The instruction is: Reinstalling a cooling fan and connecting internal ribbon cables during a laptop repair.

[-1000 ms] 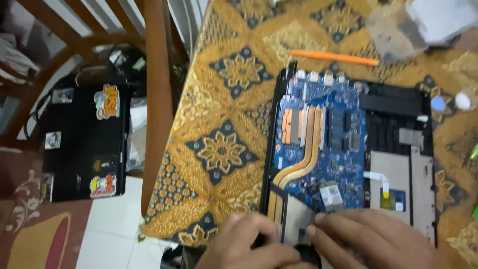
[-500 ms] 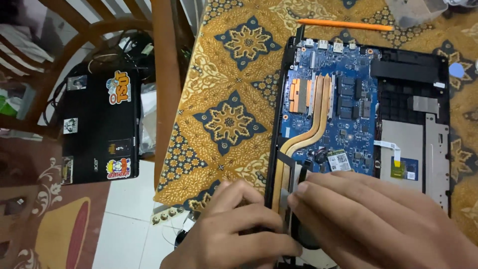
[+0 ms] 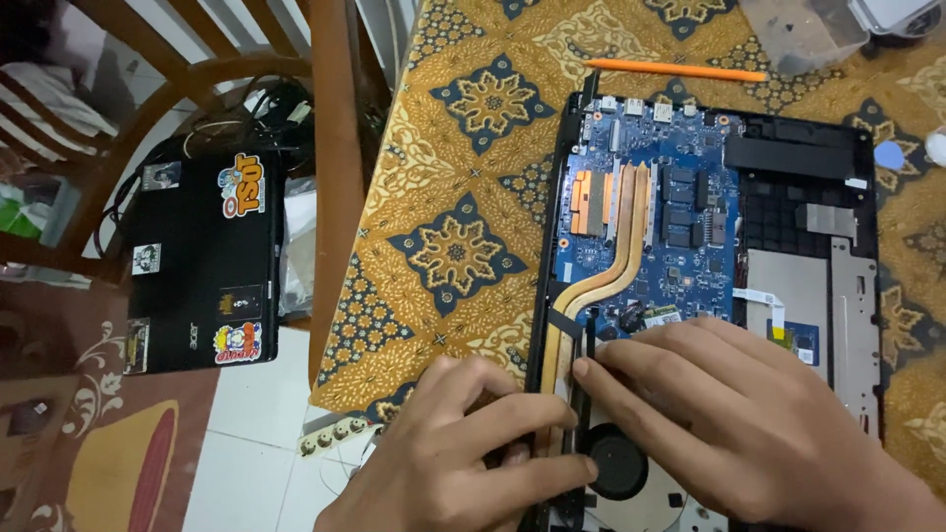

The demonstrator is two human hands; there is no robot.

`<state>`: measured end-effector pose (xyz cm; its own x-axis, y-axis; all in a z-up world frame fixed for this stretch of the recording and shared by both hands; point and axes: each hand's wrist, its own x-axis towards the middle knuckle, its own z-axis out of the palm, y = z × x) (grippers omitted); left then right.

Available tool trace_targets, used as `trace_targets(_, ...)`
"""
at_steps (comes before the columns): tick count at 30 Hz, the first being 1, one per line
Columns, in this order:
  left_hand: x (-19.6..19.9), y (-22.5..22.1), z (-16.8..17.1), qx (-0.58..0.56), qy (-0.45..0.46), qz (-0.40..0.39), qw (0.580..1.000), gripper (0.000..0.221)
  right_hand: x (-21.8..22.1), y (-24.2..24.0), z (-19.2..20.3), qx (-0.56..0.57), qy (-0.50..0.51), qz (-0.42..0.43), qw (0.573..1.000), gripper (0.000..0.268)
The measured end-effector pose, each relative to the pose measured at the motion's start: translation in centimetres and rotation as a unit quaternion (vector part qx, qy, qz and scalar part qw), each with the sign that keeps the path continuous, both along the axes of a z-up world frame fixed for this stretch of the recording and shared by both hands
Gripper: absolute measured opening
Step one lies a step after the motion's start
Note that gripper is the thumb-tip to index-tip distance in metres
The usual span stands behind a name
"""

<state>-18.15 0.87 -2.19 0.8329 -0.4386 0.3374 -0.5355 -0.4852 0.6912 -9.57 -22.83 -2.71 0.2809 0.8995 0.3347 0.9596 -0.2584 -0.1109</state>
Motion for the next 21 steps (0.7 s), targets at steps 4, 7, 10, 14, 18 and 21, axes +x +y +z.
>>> trace_targets(4, 0.2, 0.0, 0.0, 0.006, 0.015, -0.004, 1.000, 0.051, -0.1, -0.4, -0.2, -0.008, -0.001, -0.015, 1.000, 0.034)
trace_targets(7, 0.4, 0.1, 0.1, 0.016, 0.010, -0.003, 1.000, 0.038, -0.4, -0.6, -0.2, -0.021, 0.022, -0.019, 0.999, 0.036)
trace_targets(10, 0.4, 0.3, 0.1, 0.020, 0.010, -0.009, 1.000, 0.040, -0.7, -1.0, -0.4, -0.053, 0.037, -0.028, 0.998, 0.055)
trace_targets(14, 0.5, 0.7, 0.0, 0.030, 0.002, -0.013, 0.999, 0.042, -1.8, -1.7, -0.3, -0.083, 0.066, -0.082, 0.991, 0.072)
trace_targets(18, 0.6, 1.1, -1.0, 0.026, -0.016, 0.017, 0.999, 0.022, -3.2, -4.3, -2.1, -0.085, 0.034, -0.152, 0.984, 0.075)
trace_targets(21, 0.8, 1.3, -1.1, 0.031, -0.013, 0.025, 0.999, 0.023, -5.1, -8.2, -5.5, -0.153, 0.018, -0.170, 0.973, 0.090)
